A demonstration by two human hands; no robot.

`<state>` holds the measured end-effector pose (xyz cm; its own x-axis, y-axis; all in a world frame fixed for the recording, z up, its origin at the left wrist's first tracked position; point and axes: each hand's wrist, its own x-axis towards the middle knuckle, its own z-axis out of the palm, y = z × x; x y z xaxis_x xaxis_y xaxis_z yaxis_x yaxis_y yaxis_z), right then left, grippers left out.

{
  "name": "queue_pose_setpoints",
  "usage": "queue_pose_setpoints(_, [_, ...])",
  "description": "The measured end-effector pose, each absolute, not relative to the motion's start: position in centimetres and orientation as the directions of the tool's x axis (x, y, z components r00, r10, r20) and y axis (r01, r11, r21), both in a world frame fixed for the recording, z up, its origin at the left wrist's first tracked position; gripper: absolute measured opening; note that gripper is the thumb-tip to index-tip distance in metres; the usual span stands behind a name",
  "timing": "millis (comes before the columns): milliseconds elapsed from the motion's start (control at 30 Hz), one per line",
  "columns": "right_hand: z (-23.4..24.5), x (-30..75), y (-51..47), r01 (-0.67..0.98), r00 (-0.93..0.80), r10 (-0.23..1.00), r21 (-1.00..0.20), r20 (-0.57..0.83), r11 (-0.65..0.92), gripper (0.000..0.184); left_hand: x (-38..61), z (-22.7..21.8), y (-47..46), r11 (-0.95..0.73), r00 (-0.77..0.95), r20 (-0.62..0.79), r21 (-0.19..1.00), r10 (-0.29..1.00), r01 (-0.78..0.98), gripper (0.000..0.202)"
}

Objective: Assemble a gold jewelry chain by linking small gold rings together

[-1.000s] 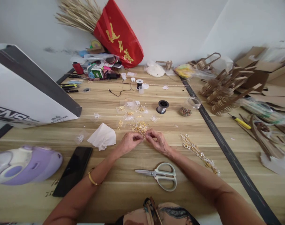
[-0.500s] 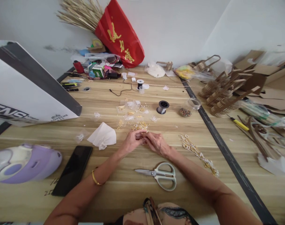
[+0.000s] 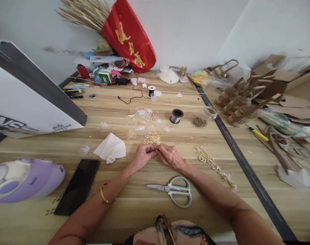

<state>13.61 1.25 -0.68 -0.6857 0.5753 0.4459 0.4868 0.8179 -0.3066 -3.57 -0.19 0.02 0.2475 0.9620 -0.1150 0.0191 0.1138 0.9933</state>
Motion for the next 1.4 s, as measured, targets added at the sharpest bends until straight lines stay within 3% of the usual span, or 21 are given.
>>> queue_pose_setpoints(267, [-0.8, 13.4, 1.1, 0.427, -0.529, 0.739, -0.623, 0.417, 0.656, 0.01, -3.7, 0.0, 0.0, 0.125, 0.278, -0.122, 0.992, 0.953, 0.006, 0.019])
queue_pose_setpoints(367, [-0.9, 13.3, 1.0, 0.41, -0.49, 0.777, -0.682, 0.394, 0.605, 0.01, -3.7, -0.1, 0.0, 0.125, 0.27, -0.121, 0.992, 0.955, 0.003, 0.021])
queue_pose_setpoints(767, [0.5, 16.2, 1.1, 0.55, -0.467, 0.825, -0.626, 0.318, 0.553, 0.01, -4.0, 0.1, 0.0, 0.128, 0.264, -0.129, 0.992, 0.956, 0.022, 0.023])
queue_pose_setpoints(967, [0.5, 18.9, 0.0, 0.61, -0.231, 0.91, -0.678, 0.343, 0.411, 0.007, -4.4, 0.5, 0.4, 0.161, 0.235, -0.15, 0.987, 0.96, -0.025, 0.024])
queue_pose_setpoints(1167, [1.0, 14.7, 0.8, 0.516, -0.411, 0.79, -0.598, 0.455, 0.613, 0.01, -4.8, 0.6, 0.6, 0.176, 0.108, -0.164, 0.979, 0.98, -0.106, 0.029])
queue_pose_setpoints(1400, [2.0, 13.0, 1.9, 0.513, -0.447, 0.803, -0.623, 0.394, 0.591, 0.011, -4.8, 0.5, 0.6, 0.16, 0.081, -0.153, 0.983, 0.985, -0.088, 0.028])
